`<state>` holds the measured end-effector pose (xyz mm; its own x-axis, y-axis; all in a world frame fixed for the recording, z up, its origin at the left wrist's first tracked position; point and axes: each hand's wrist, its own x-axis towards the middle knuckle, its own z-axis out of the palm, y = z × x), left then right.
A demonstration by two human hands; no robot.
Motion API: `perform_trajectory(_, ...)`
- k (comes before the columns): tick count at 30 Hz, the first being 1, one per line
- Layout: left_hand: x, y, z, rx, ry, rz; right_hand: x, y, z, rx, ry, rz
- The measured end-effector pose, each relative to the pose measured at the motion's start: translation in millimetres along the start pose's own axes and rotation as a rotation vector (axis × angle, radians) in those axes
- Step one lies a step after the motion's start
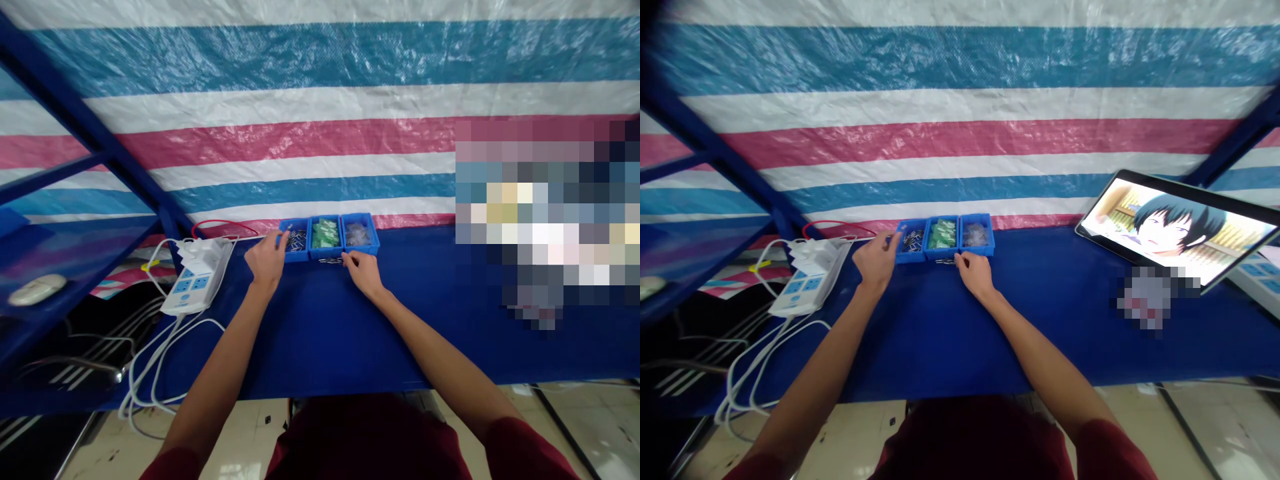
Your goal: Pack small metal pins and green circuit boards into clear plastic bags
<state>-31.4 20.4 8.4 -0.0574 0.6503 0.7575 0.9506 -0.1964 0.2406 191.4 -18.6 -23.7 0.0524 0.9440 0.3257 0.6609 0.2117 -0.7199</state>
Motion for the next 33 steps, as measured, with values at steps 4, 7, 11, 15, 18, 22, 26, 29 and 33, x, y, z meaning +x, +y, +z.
perform_trajectory(4, -1, 3, 7.3, 0.136, -0.240, -0.002, 0, -1, -1, -0.247, -0.110, 0.050)
perform_trajectory(7, -12, 12, 9.3, 0.069, -0.228, 0.103, 1, -2, -2, -0.403, -0.193, 0.069)
perform_trajectory(11, -28, 23, 10.8, -0.078, -0.321, 0.333, 1, -2, -3, -0.522, -0.246, 0.103)
perform_trajectory(15, -37, 31, 14.3, -0.094, -0.443, 0.393, 1, -2, -3, -0.539, -0.259, 0.087)
perform_trajectory(18, -40, 32, 17.6, -0.073, -0.522, 0.406, 1, 0, -2, -0.524, -0.259, 0.073)
perform_trajectory(22, -43, 30, 21.6, -0.059, -0.562, 0.421, 1, 2, -1, -0.501, -0.248, 0.059)
perform_trajectory(26, -45, 30, 24.0, -0.068, -0.588, 0.413, 2, 3, 0, -0.496, -0.266, 0.064)
perform_trajectory(29, -45, 30, 24.5, -0.075, -0.604, 0.398, 3, 2, -1, -0.505, -0.289, 0.051)
perform_trajectory(33, -46, 29, 25.0, -0.082, -0.617, 0.405, 3, 1, -2, -0.508, -0.316, 0.023)
